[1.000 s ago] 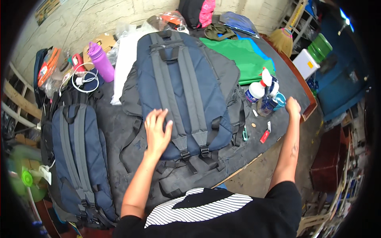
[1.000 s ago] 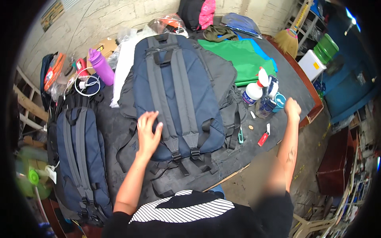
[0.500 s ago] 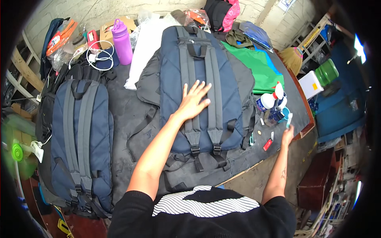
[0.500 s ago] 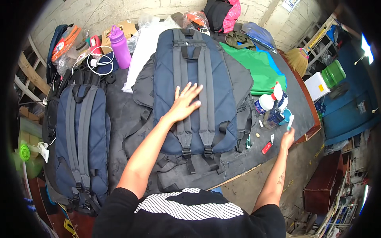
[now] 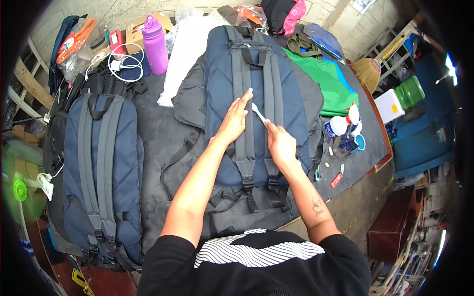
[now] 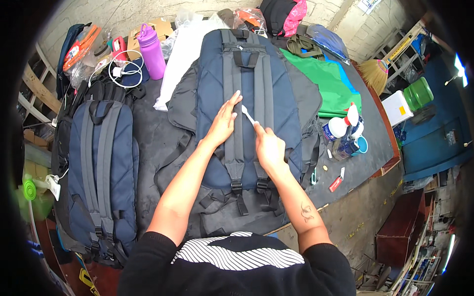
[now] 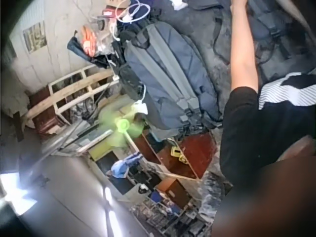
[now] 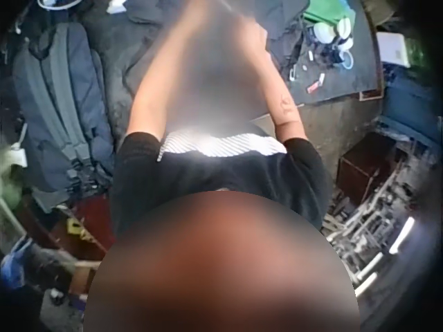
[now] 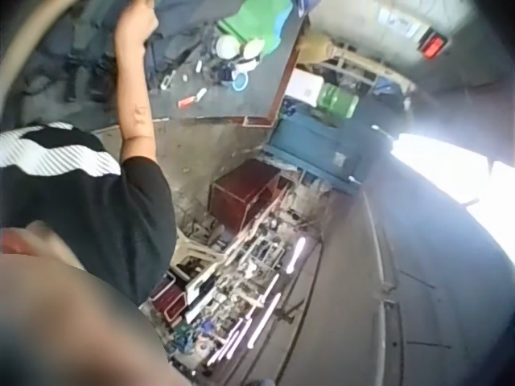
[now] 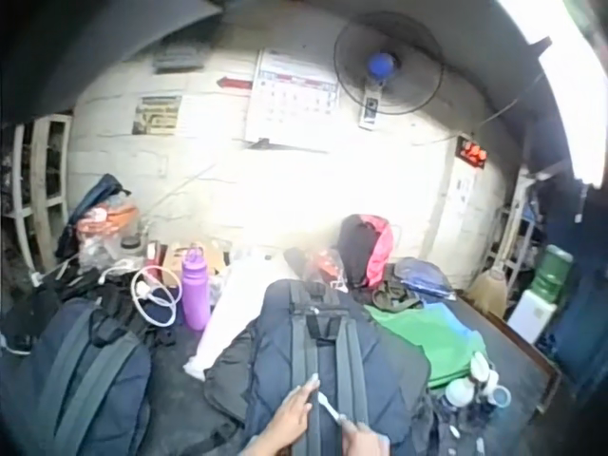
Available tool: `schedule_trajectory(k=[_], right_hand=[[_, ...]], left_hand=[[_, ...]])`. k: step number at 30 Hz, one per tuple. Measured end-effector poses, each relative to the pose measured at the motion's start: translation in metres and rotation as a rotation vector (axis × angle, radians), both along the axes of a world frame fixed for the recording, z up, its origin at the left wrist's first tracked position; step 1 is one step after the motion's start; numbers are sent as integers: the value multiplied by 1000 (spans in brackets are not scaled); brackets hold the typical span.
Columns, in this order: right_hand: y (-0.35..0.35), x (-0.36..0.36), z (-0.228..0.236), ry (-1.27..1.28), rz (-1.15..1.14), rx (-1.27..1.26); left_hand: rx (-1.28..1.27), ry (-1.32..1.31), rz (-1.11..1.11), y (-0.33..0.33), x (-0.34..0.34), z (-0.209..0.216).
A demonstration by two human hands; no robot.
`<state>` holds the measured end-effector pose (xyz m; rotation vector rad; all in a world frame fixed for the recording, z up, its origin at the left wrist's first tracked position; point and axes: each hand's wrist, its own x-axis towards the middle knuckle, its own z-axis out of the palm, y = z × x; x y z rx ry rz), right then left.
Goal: Inspecting, cleaning, and finishing backpack straps and buckles using a toothbrush and lighter to singe loose threads.
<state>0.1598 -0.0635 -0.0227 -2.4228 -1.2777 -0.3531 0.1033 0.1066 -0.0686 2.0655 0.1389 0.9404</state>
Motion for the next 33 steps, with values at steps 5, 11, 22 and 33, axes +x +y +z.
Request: schedule_trajectory(k=[5, 11, 22, 33], right_hand=[[-14, -21, 7, 50, -69, -285], [-12, -11, 1, 33, -43, -113], [-120, -53, 5, 372, 109, -244], [-106, -55, 2, 335, 76, -268]], left_hand=[[-42, 1, 12, 6, -9, -8], [-1, -23, -4, 3, 0, -11], [497, 199, 103, -3, -7, -14], [473, 212, 88, -7, -7, -12]])
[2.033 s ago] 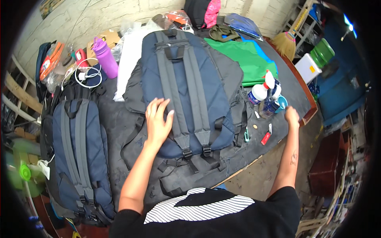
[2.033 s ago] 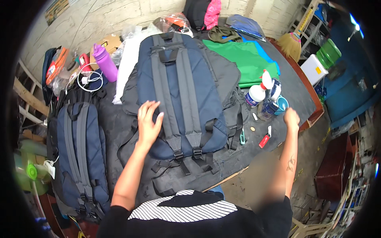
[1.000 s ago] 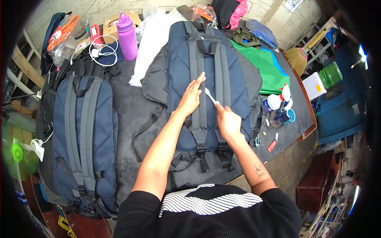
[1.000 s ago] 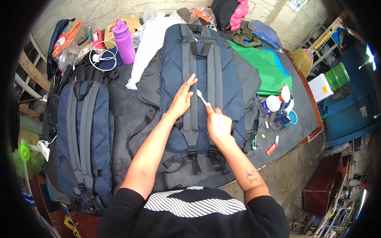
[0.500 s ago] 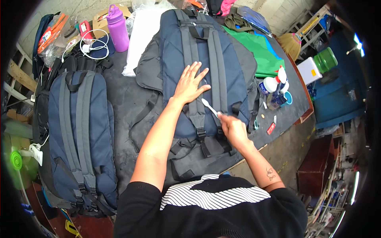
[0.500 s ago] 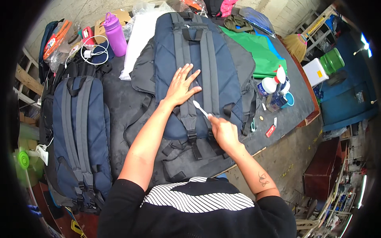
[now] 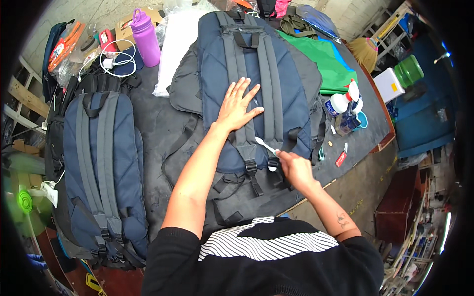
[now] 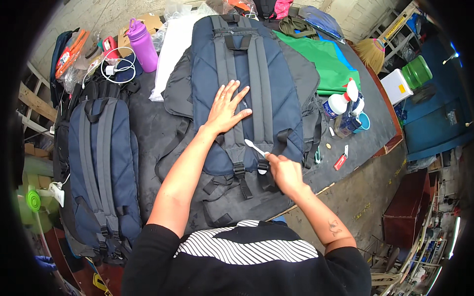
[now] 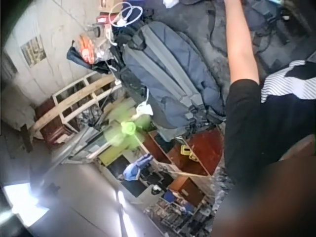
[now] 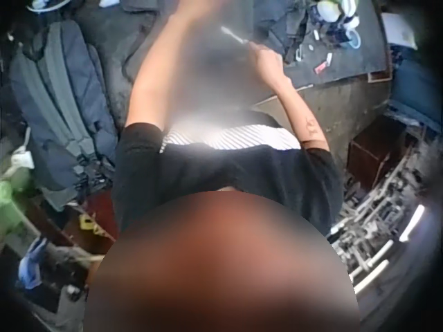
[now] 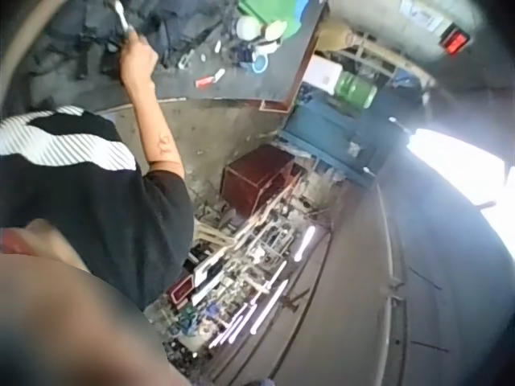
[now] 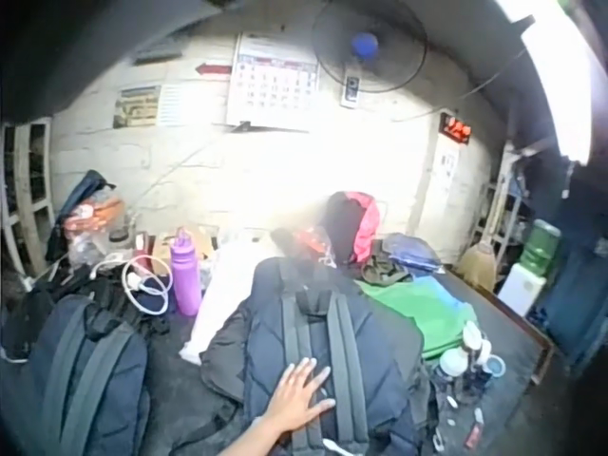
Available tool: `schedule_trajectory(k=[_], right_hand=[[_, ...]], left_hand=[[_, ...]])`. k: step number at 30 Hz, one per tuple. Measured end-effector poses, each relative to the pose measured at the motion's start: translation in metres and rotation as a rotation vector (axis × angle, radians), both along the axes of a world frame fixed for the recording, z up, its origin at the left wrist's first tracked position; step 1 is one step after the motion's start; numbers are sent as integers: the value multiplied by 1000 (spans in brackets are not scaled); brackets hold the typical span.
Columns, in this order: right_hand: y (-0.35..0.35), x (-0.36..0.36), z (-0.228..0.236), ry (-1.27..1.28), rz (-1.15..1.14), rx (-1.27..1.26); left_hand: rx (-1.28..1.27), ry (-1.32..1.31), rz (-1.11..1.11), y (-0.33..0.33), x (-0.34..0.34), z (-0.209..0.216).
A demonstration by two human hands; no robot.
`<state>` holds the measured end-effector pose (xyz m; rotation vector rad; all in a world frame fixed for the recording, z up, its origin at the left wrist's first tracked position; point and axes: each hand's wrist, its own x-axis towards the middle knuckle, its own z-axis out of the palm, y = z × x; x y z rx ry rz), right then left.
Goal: Inspecting, cleaning, and finishing backpack straps and buckles using a toothbrush and lighter to singe loose threads.
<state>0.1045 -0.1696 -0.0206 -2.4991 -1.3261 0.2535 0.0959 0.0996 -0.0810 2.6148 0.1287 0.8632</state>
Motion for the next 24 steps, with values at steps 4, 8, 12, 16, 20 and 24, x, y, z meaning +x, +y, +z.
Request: schedule_trajectory(k=[4, 8, 12, 16, 20, 24], right_hand=[[7, 14, 55, 45, 19, -292], [64, 14, 121, 70, -66, 257], [166, 60, 44, -328, 162, 76], [257, 82, 2, -368, 153, 180], [256, 79, 35, -335, 167, -17], [268, 94, 18, -307, 121, 175]], left_hand=[[-120, 28, 99, -26, 4, 15], [-3, 17, 142, -39, -9, 4], [-63, 32, 125, -47, 7, 1], [-130, 13, 74, -42, -4, 14], [-49, 35, 127, -40, -7, 2], [-38, 70, 120, -43, -1, 5]])
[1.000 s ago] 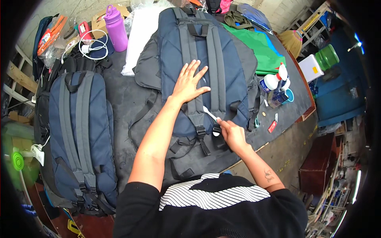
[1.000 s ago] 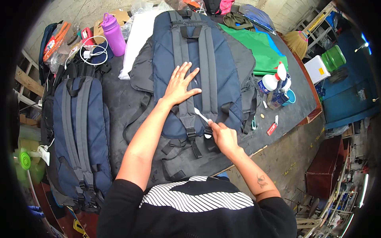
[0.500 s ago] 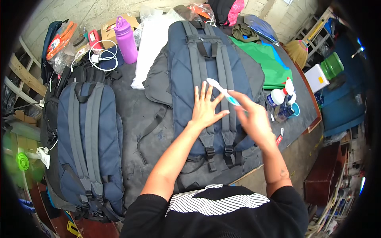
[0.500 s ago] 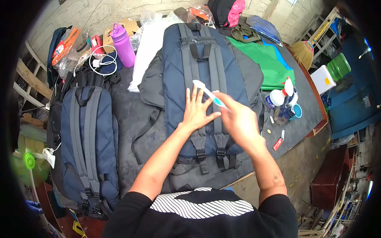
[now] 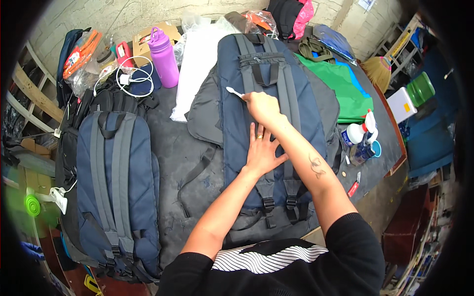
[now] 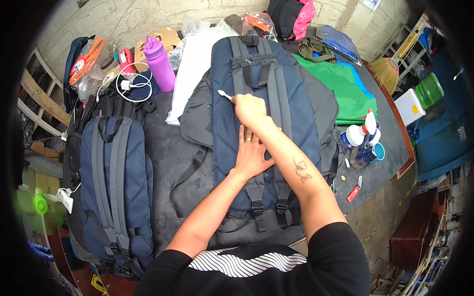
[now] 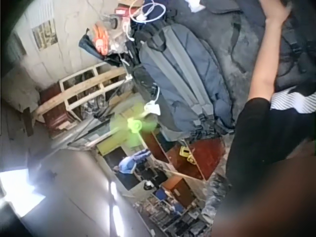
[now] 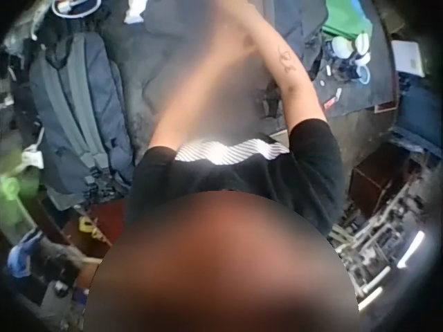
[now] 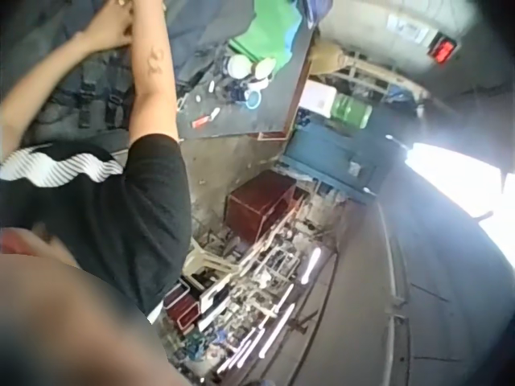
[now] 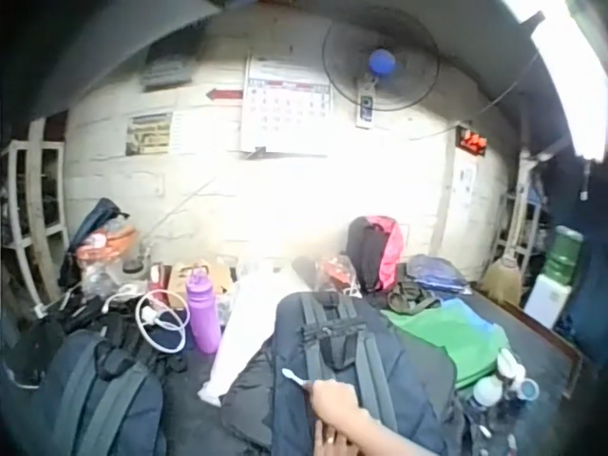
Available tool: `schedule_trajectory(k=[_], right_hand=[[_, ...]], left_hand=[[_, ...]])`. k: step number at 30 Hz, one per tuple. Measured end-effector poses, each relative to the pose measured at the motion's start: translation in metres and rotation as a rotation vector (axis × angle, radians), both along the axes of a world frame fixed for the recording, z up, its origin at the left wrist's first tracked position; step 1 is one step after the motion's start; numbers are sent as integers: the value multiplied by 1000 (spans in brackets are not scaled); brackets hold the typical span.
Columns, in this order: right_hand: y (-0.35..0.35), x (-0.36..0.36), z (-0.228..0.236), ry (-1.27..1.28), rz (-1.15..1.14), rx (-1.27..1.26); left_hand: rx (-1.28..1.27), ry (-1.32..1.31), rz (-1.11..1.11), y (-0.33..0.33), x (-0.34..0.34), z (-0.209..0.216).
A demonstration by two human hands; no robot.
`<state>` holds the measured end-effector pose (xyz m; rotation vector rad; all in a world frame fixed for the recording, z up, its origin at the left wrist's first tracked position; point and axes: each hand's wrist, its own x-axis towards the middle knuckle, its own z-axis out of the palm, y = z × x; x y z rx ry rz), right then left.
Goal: Inspecting, cleaning, and finishing backpack straps and buckles using a toothbrush and lighter to singe loose threads.
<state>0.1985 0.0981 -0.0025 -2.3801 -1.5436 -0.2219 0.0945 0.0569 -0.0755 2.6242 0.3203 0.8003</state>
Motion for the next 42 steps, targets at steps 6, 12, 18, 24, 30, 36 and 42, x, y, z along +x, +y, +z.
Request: schedule_trajectory(k=[6, 12, 18, 24, 30, 36, 42], right_hand=[[4, -11, 9, -104, 56, -44], [-29, -24, 35, -103, -8, -225], [-87, -84, 76, 132, 12, -632], [-92, -80, 32, 66, 73, -716], [-82, -65, -62, 42, -350, -658], [-85, -43, -136, -841, -912, -309], [-140, -35, 63, 318, -322, 280]], left_hand=[[-26, -39, -26, 5, -1, 1], [-64, -2, -41, 3, 1, -8], [159, -136, 95, 5, 2, -15], [187, -124, 106, 5, 7, -25], [100, -117, 65, 4, 0, -10], [89, -65, 80, 3, 1, -14], [5, -5, 35, 2, 0, 1]])
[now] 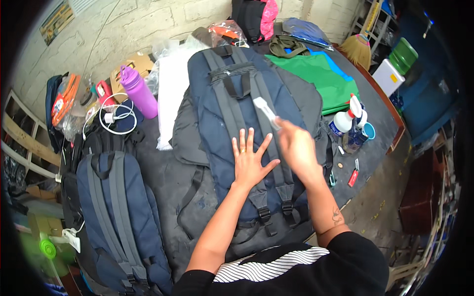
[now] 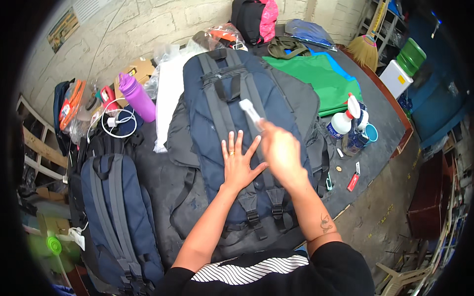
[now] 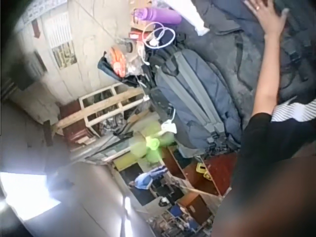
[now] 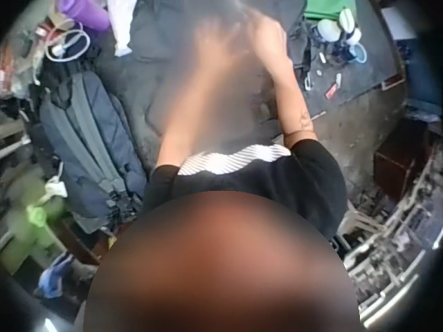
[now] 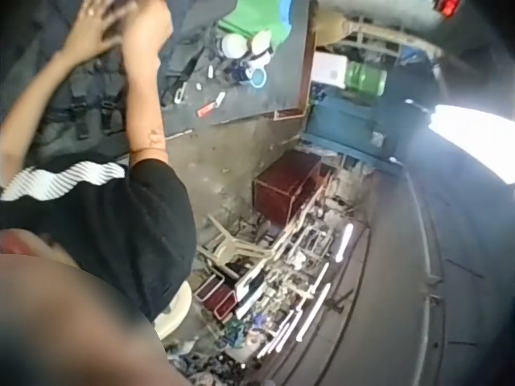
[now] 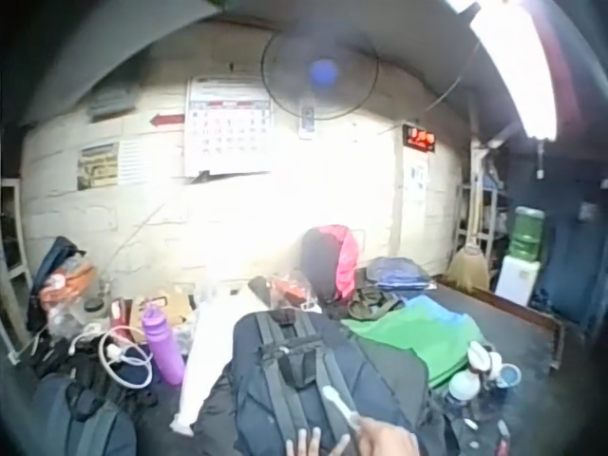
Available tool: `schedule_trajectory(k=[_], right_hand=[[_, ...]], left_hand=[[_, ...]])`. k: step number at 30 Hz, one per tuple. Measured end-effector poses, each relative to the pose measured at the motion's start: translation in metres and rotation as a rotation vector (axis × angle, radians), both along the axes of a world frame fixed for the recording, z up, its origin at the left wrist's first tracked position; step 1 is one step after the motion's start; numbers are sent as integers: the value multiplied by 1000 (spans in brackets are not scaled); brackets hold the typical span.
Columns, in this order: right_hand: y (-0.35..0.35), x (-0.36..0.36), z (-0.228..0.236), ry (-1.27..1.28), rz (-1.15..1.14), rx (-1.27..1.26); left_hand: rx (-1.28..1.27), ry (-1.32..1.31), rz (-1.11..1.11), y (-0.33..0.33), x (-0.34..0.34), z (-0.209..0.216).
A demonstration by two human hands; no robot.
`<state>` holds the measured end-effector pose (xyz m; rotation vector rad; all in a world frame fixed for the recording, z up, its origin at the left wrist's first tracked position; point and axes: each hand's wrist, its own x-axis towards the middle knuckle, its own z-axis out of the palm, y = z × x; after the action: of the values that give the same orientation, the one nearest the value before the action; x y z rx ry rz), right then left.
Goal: Inspecting, cleaning, and finishing backpack straps and buckles using a toothbrush and lighter to singe loose threads.
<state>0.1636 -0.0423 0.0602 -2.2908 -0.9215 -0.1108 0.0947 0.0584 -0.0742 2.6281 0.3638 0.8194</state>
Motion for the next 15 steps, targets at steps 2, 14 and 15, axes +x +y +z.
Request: schedule_trajectory(k=[2, 14, 15], right_hand=[[7, 35, -22, -112, -142, -161], [38, 97, -77, -226, -296, -176], [36, 107, -83, -225, -331, -93]], left_hand=[[22, 28, 1, -1, -1, 6], [58, 71, -13, -5, 4, 5], [80, 61, -12, -7, 4, 4]])
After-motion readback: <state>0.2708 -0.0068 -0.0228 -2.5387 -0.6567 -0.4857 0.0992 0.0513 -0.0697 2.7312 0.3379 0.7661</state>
